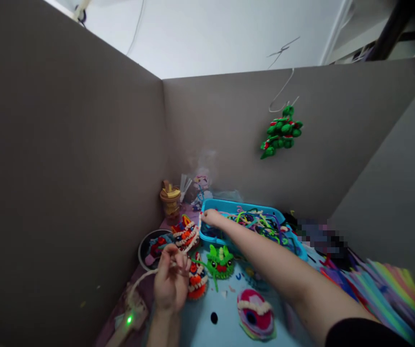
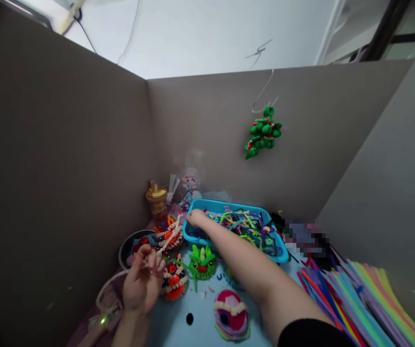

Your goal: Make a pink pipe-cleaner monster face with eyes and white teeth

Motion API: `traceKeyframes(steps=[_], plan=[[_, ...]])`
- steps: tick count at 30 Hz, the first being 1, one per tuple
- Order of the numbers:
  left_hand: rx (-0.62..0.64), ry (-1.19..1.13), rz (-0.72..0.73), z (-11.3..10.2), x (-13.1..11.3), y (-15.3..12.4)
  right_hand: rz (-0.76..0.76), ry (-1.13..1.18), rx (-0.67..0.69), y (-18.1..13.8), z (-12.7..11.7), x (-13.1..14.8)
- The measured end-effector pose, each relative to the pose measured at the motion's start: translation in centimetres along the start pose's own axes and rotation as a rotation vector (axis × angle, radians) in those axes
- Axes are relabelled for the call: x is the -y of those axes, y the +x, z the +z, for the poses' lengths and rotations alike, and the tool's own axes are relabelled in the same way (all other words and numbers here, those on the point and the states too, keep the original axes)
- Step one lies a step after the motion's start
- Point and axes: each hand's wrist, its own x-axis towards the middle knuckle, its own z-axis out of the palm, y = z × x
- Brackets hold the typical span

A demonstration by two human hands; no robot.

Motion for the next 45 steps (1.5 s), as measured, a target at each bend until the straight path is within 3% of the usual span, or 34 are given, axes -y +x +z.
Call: traceKeyframes(steps=[4,8,12,16,20,22,27,31,36,40,45], plan=[[0.033,0.043,-0.003,0.4,0.0,-0.2,0.071,0.197,-0.219,1.1,-6.1,-3.7],[0.036,0.056,-0.021,0.6,0.0,-0.2,0.170,0.348,-0.438,-0.3,-13.2,-8.7],[0.070,0.052,-0.061,0.4,0.5,-0.1,0.280,0.426,-0.484,-3.9,-15.4,-12.3],[0.132,0.127,-0.089,0.2,1.6,-0.2,0.327,0.459,-0.476,-8.0,-14.3,-13.4],[0.181,0.236,-0.113,0.5,3.0,-0.9,0.226,0.504,-0.540,-14.1,-12.6,-12.2],[0.220,0.309,-0.151,0.8,3.8,-1.5,0.114,0.534,-0.526,-17.9,-10.5,-11.0],[0.422,0.615,-0.306,1.4,6.0,-3.2,-0.263,0.684,-0.388,-25.4,-2.1,-9.0],[0.510,0.711,-0.365,1.6,6.9,-3.9,-0.292,0.506,-0.508,-27.0,0.8,-9.6],[0.488,0.467,-0.377,2.0,6.8,-4.0,-0.412,0.334,-0.463,-27.8,0.6,-10.9],[0.432,0.306,-0.367,2.3,6.4,-3.8,-0.366,0.257,-0.510,-28.5,0.7,-11.6],[0.372,0.259,-0.350,2.7,6.0,-3.7,-0.334,0.337,-0.522,-29.1,1.1,-11.2]])
